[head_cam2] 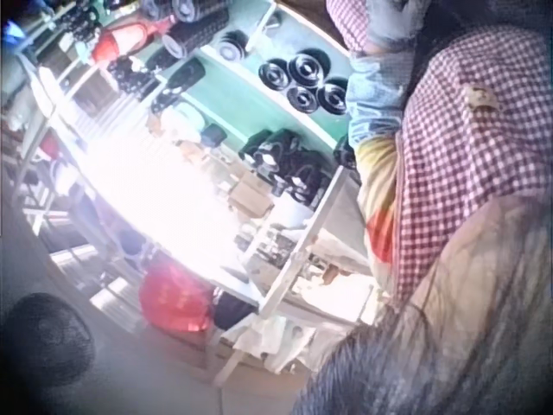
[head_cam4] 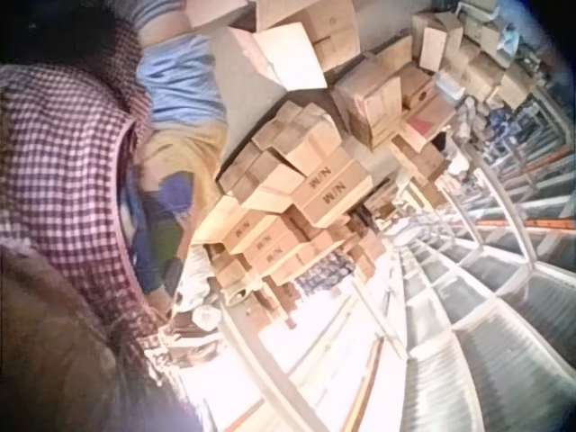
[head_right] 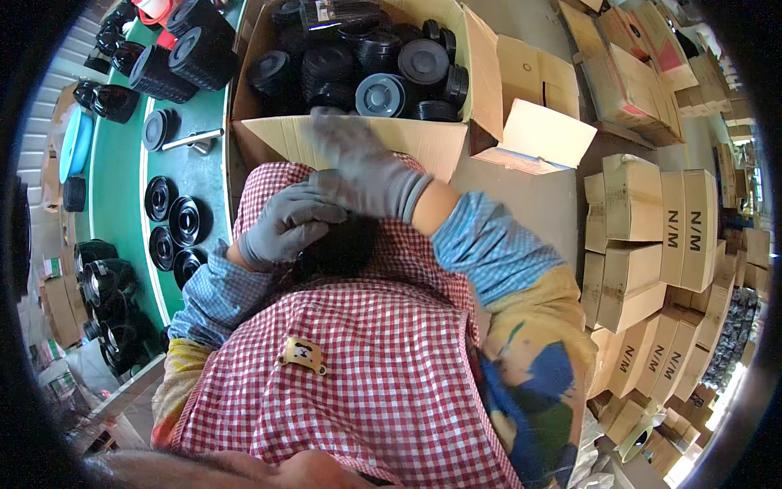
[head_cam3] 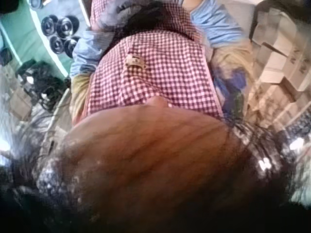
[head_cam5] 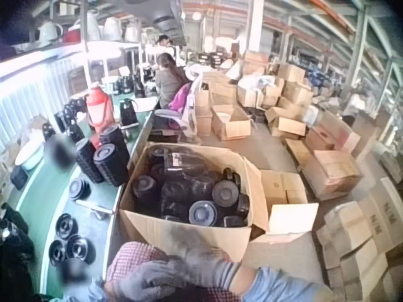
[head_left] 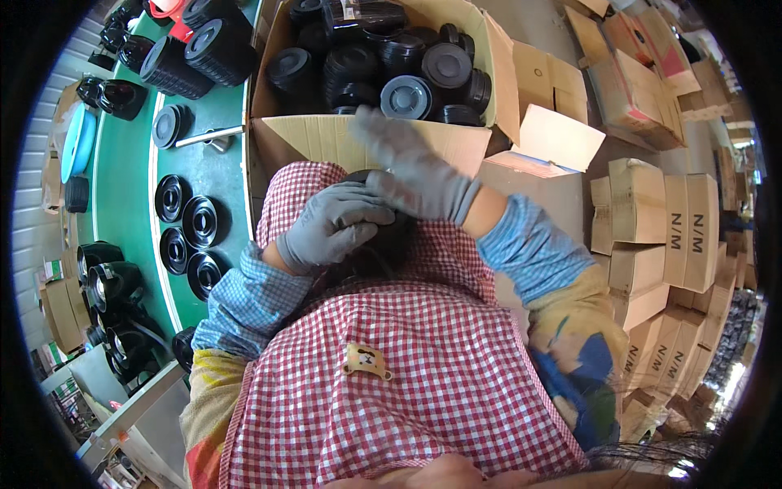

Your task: The person repeatedly picks up black plastic components from a cardboard box, places them on a green workbench, and uses a metal tool to press or adjust a central part of each component. The person then returns the components to the box and repeats the process.

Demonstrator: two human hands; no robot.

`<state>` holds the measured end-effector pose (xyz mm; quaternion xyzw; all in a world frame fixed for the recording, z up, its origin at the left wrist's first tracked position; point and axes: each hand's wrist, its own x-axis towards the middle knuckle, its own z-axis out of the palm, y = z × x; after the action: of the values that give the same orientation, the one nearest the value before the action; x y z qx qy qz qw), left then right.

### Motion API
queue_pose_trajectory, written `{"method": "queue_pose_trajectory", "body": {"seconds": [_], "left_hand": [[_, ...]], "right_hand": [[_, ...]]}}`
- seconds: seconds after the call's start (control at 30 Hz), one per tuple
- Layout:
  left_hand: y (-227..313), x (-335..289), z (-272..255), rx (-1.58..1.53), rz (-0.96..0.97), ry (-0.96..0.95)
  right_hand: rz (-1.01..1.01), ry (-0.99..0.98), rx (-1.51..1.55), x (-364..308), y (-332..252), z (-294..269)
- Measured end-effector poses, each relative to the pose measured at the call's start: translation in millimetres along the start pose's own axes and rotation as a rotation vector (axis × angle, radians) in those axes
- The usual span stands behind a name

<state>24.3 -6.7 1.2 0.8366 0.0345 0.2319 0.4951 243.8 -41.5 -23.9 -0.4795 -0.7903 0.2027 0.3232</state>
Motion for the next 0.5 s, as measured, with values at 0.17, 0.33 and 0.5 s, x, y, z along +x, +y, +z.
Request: {"method": "queue_pose_trajectory", "body": {"seconds": [0.17, 0.33, 0.5], "left_hand": [[0, -14, -23, -0.209, -0.382, 0.391], [-33, -18, -44, 0.220, -0.426, -0.074], [-63, 9, -8, -0.472, -0.623, 0.081]], "right_hand": [[-0.202, 0.162, -0.006, 7, -7, -74], [-0.301, -0.041, -0.123, -2, -1, -44], [-0.312, -0.333, -0.163, -16, -11, -8]]}}
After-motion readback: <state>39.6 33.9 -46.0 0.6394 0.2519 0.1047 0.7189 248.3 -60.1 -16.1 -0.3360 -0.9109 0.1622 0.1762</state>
